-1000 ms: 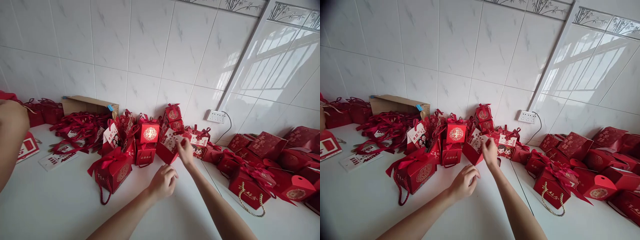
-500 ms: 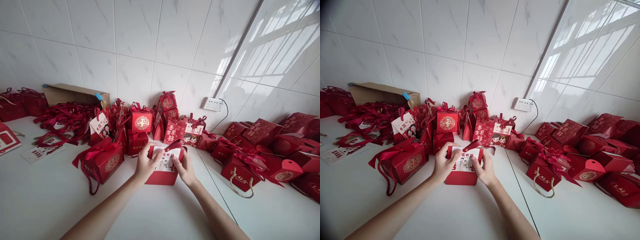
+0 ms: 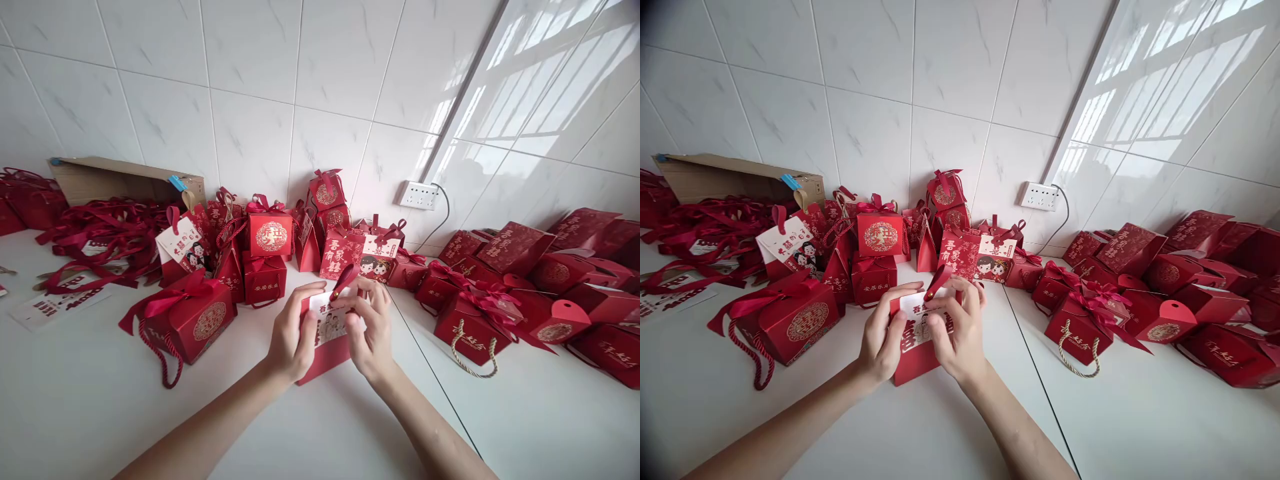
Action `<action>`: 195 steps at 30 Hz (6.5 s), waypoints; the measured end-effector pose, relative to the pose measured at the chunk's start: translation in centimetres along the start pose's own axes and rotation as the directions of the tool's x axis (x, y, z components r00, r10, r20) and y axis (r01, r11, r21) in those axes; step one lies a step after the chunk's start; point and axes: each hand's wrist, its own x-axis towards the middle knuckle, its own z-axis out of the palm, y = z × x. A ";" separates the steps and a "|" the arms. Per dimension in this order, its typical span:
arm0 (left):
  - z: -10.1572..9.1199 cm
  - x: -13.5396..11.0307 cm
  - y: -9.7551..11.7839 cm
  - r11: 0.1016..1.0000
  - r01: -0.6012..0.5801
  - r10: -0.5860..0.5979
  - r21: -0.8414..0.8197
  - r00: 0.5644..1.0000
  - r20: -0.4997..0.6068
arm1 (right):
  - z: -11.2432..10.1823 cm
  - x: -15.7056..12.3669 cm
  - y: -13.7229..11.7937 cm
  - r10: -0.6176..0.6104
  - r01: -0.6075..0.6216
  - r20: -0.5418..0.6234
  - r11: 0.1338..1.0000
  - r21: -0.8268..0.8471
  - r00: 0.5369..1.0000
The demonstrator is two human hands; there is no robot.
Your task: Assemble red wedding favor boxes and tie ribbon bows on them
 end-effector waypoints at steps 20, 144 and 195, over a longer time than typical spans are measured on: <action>-1.0 1.9 -0.3 0.932 -0.209 0.274 0.297 0.941 -0.197 | -1.3 1.1 1.0 0.303 -0.365 0.208 0.833 0.415 0.930; -1.8 3.1 1.9 0.908 0.406 -0.382 -0.099 0.903 0.197 | -2.2 1.9 -0.6 0.137 -0.261 0.302 0.868 0.423 0.944; -1.6 3.1 2.2 0.930 0.354 -0.330 -0.102 0.923 0.200 | -1.3 1.3 -1.4 0.407 -0.450 0.193 0.809 0.377 0.893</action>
